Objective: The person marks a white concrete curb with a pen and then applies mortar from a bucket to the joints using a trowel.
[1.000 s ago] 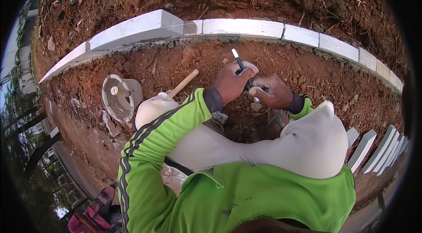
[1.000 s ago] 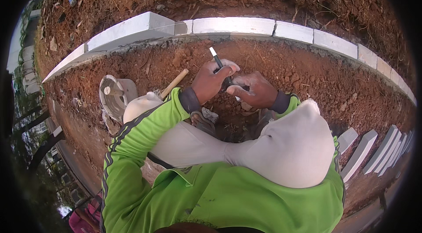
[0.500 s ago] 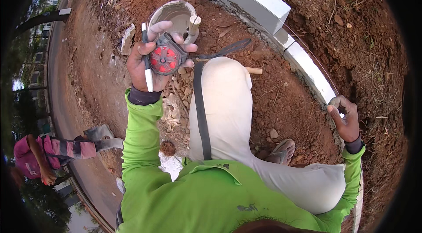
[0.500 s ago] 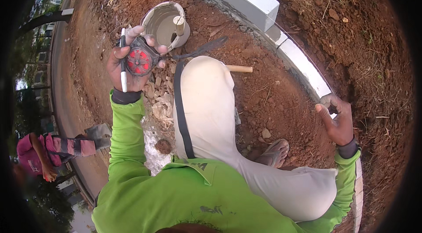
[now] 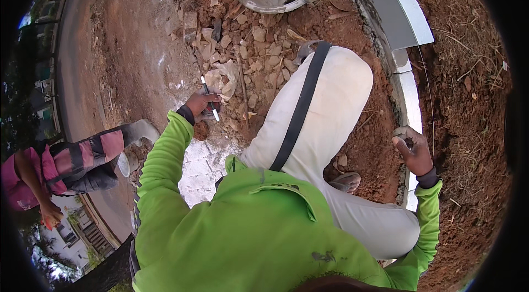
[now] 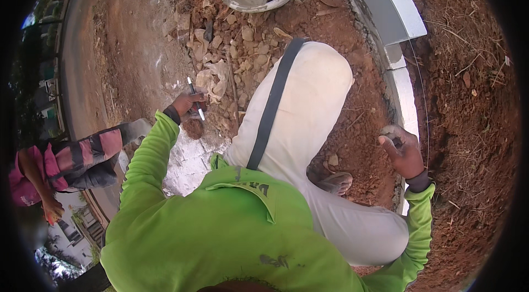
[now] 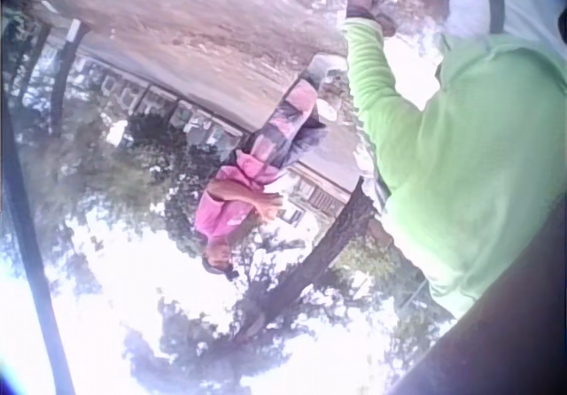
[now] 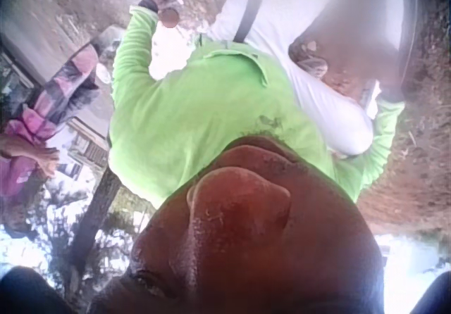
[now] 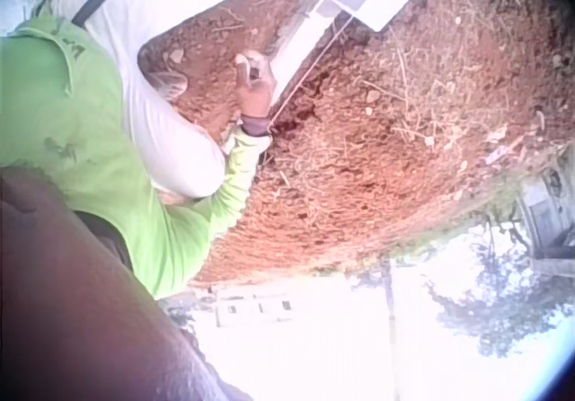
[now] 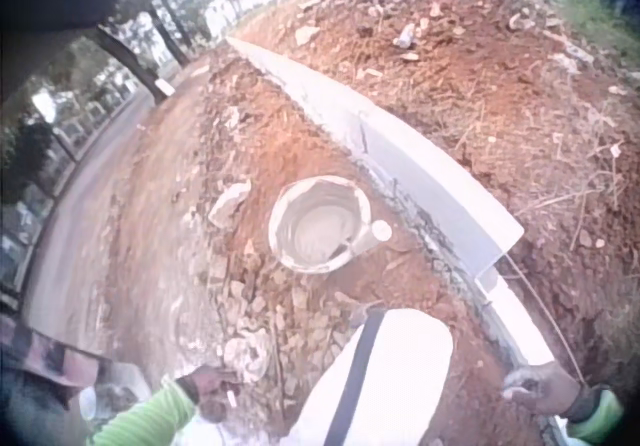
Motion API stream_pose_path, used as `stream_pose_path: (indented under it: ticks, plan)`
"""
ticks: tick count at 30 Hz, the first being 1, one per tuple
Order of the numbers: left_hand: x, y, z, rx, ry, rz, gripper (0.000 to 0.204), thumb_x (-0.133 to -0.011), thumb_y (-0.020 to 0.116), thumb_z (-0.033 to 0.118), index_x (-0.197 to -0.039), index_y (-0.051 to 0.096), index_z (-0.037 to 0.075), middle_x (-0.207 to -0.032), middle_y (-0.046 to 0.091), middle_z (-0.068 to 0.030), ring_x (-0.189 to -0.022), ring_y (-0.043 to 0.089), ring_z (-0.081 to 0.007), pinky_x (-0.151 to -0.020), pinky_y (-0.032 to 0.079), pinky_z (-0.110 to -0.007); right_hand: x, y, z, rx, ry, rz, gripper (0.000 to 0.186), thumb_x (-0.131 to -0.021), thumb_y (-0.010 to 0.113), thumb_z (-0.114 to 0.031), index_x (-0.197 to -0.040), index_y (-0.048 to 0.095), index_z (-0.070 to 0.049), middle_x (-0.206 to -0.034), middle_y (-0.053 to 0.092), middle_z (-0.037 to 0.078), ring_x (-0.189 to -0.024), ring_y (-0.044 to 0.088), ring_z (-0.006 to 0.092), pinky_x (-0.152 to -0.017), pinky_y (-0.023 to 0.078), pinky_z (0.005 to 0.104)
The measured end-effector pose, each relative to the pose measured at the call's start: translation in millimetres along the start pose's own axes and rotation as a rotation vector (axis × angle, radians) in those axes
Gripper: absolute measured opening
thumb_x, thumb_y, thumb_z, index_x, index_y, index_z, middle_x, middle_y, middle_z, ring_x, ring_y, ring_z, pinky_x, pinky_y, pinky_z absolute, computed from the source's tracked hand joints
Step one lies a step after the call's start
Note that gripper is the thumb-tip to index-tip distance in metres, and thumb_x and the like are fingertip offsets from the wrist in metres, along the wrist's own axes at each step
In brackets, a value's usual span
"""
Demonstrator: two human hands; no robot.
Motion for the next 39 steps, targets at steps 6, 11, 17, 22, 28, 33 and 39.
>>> stream_pose_path:
  ticks: [6, 11, 17, 22, 28, 33, 39]
  plan:
    - [-35, -26, -113, -0.597, -0.093, 0.141, 0.05, -0.072, 0.083, 0.004, -0.118, 0.064, 0.006, -0.094, 0.071, -0.0072, -0.077, 0.067, -0.0178, -0.07, 0.056, -0.035, 3, 10, 29, 0.004, 0.083, -0.037, 0.022, -0.096, 0.07, -0.018, -0.106, 0.064, 0.001, -0.08, 0.066, 0.007, -0.072, 0.059, 0.0103, -0.067, 0.049, 0.0272]
    - [-67, -38, -113, -0.814, 0.029, 0.381, 0.056, -0.067, 0.089, 0.019, -0.114, 0.064, 0.003, -0.095, 0.071, -0.0094, -0.085, 0.067, -0.0212, -0.078, 0.055, -0.035, 5, 9, 38, 0.062, 0.086, -0.012, 0.027, -0.097, 0.069, -0.023, -0.109, 0.064, 0.001, -0.079, 0.066, 0.009, -0.071, 0.059, 0.0124, -0.068, 0.049, 0.0286]
    - [-113, -11, -84, -0.987, 0.228, 0.461, 0.051, -0.075, 0.082, 0.032, -0.115, 0.065, 0.006, -0.097, 0.073, -0.0129, -0.09, 0.07, -0.0259, -0.085, 0.054, -0.038, 6, 7, 31, 0.102, 0.09, 0.004, 0.028, -0.097, 0.069, -0.022, -0.11, 0.064, 0.002, -0.078, 0.066, 0.009, -0.069, 0.06, 0.0127, -0.066, 0.049, 0.0286]
    - [-150, 17, -49, -0.913, 0.248, 0.507, 0.057, -0.075, 0.083, 0.031, -0.119, 0.058, 0.004, -0.1, 0.071, -0.0142, -0.083, 0.07, -0.0254, -0.077, 0.057, -0.039, 14, 1, 18, 0.17, 0.082, 0.033, 0.025, -0.096, 0.069, -0.019, -0.111, 0.064, 0.001, -0.078, 0.066, 0.009, -0.069, 0.061, 0.0121, -0.064, 0.05, 0.0281]
    - [-175, 74, -73, -0.884, 0.286, 0.437, 0.056, -0.069, 0.087, 0.034, -0.106, 0.056, 0.006, -0.094, 0.071, -0.0145, -0.081, 0.07, -0.0289, -0.077, 0.056, -0.04, 38, -17, 19, 0.206, 0.126, 0.12, 0.025, -0.096, 0.069, -0.022, -0.108, 0.065, 0.0, -0.077, 0.064, 0.011, -0.065, 0.059, 0.0178, -0.063, 0.048, 0.0308]
    - [-177, 78, -74, -0.74, 0.393, 0.444, 0.055, -0.063, 0.09, 0.033, -0.099, 0.06, 0.005, -0.086, 0.071, -0.0129, -0.079, 0.07, -0.0257, -0.075, 0.056, -0.039, 50, -27, 27, 0.212, 0.105, 0.163, 0.03, -0.095, 0.07, -0.026, -0.109, 0.065, 0.0, -0.093, 0.07, 0.017, -0.086, 0.069, 0.03, -0.08, 0.052, 0.0369]
    - [-155, 65, -40, -0.805, 0.421, 0.609, 0.047, -0.067, 0.088, 0.027, -0.098, 0.06, 0.005, -0.087, 0.072, -0.011, -0.081, 0.07, -0.0247, -0.077, 0.056, -0.039, 56, -30, 22, 0.152, 0.129, 0.165, 0.029, -0.094, 0.069, -0.024, -0.11, 0.065, -0.001, -0.1, 0.07, 0.018, -0.091, 0.068, 0.0327, -0.083, 0.052, 0.0397]
Point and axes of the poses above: each hand's wrist, its own x-axis away from the middle knuckle, its own y-axis out of the palm, z = x × y, the point moved 7 cm from there along -x, towards the middle knuckle
